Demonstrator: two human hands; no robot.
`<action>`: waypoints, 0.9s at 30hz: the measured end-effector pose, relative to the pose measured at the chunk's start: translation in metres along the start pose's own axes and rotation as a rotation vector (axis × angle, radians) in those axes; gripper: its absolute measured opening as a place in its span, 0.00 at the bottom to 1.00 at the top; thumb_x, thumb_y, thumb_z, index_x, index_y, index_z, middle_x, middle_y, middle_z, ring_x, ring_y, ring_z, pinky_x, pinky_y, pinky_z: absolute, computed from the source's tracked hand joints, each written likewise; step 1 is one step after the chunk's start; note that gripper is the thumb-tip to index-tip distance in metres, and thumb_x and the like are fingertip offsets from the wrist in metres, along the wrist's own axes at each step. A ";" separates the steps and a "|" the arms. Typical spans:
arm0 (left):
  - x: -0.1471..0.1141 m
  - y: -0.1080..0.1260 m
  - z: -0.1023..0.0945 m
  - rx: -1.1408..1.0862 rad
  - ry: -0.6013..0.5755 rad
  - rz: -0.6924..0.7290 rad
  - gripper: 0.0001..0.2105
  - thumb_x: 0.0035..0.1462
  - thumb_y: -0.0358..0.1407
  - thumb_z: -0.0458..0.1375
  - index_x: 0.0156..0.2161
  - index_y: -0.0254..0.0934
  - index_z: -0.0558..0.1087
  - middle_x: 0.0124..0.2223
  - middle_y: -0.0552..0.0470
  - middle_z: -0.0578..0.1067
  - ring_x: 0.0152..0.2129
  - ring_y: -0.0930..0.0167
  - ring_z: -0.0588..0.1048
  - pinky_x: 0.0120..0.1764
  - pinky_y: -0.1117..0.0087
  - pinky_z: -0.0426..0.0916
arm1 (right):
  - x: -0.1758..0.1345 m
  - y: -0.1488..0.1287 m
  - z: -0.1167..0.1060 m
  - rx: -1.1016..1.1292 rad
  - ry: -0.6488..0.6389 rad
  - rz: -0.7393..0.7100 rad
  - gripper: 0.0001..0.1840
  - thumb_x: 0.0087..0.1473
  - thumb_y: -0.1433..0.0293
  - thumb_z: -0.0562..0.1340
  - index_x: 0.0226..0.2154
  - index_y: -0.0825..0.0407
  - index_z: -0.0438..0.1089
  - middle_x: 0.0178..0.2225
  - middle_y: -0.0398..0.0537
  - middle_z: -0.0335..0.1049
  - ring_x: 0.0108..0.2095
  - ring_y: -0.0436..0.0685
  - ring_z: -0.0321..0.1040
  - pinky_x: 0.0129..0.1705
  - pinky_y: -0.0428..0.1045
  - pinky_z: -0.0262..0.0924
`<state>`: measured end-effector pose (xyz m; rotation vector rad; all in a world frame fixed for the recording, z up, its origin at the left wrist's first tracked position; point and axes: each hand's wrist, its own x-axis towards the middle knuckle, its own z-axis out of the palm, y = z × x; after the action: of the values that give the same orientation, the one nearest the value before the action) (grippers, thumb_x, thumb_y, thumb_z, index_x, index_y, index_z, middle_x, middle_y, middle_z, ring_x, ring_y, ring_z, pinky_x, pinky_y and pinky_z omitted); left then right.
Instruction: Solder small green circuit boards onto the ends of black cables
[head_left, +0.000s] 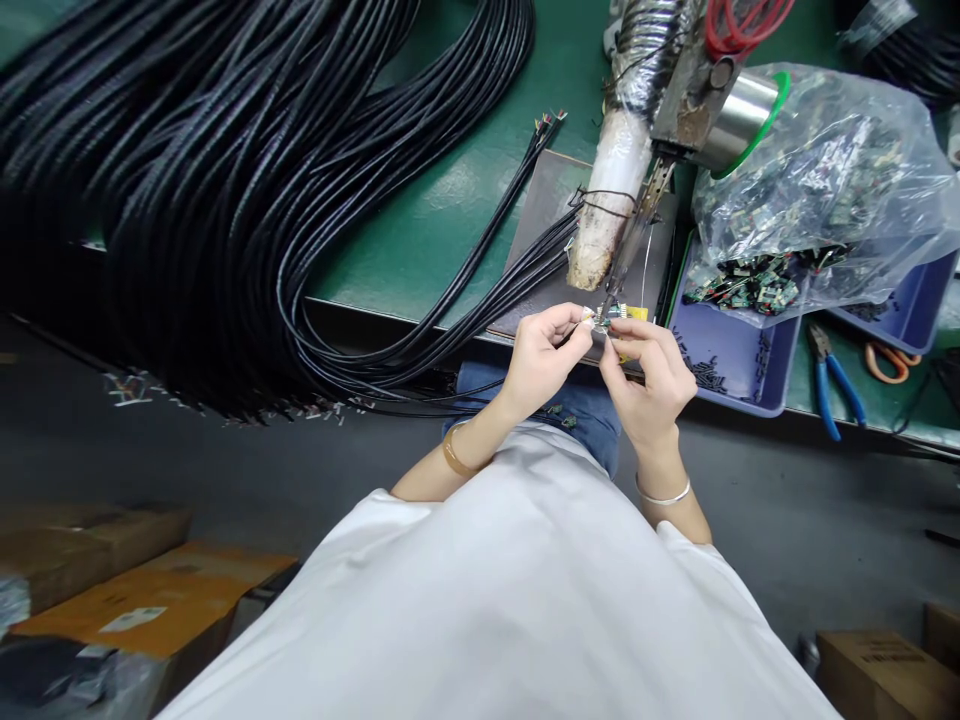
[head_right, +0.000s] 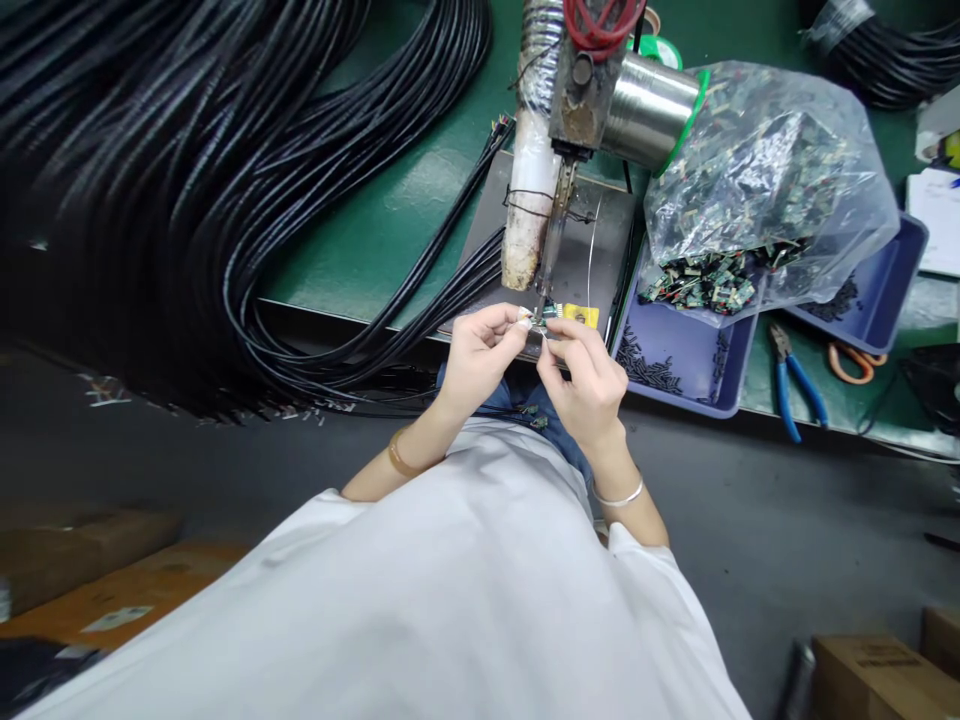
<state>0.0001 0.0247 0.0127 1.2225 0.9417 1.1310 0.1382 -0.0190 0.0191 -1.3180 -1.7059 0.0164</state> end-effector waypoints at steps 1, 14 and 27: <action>0.000 0.000 0.000 0.000 0.001 0.001 0.09 0.61 0.37 0.58 0.33 0.33 0.75 0.29 0.54 0.74 0.25 0.77 0.70 0.31 0.78 0.65 | 0.000 0.000 0.000 -0.011 -0.004 -0.015 0.08 0.56 0.76 0.64 0.35 0.46 0.69 0.42 0.46 0.78 0.42 0.55 0.78 0.45 0.51 0.74; -0.003 -0.006 -0.002 -0.072 -0.051 -0.035 0.08 0.60 0.36 0.58 0.31 0.32 0.72 0.24 0.58 0.66 0.19 0.81 0.60 0.24 0.79 0.57 | -0.001 0.002 -0.002 0.034 -0.027 -0.011 0.09 0.55 0.79 0.64 0.33 0.49 0.69 0.40 0.47 0.79 0.41 0.53 0.77 0.45 0.49 0.72; -0.001 -0.006 0.000 -0.126 -0.085 -0.072 0.07 0.60 0.36 0.58 0.33 0.34 0.68 0.22 0.62 0.57 0.17 0.82 0.52 0.22 0.78 0.48 | 0.004 0.004 0.001 0.046 -0.027 0.013 0.07 0.56 0.77 0.64 0.34 0.48 0.71 0.40 0.46 0.78 0.41 0.54 0.77 0.46 0.51 0.73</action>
<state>0.0007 0.0240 0.0071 1.1168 0.8319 1.0575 0.1409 -0.0135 0.0193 -1.3000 -1.7099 0.0810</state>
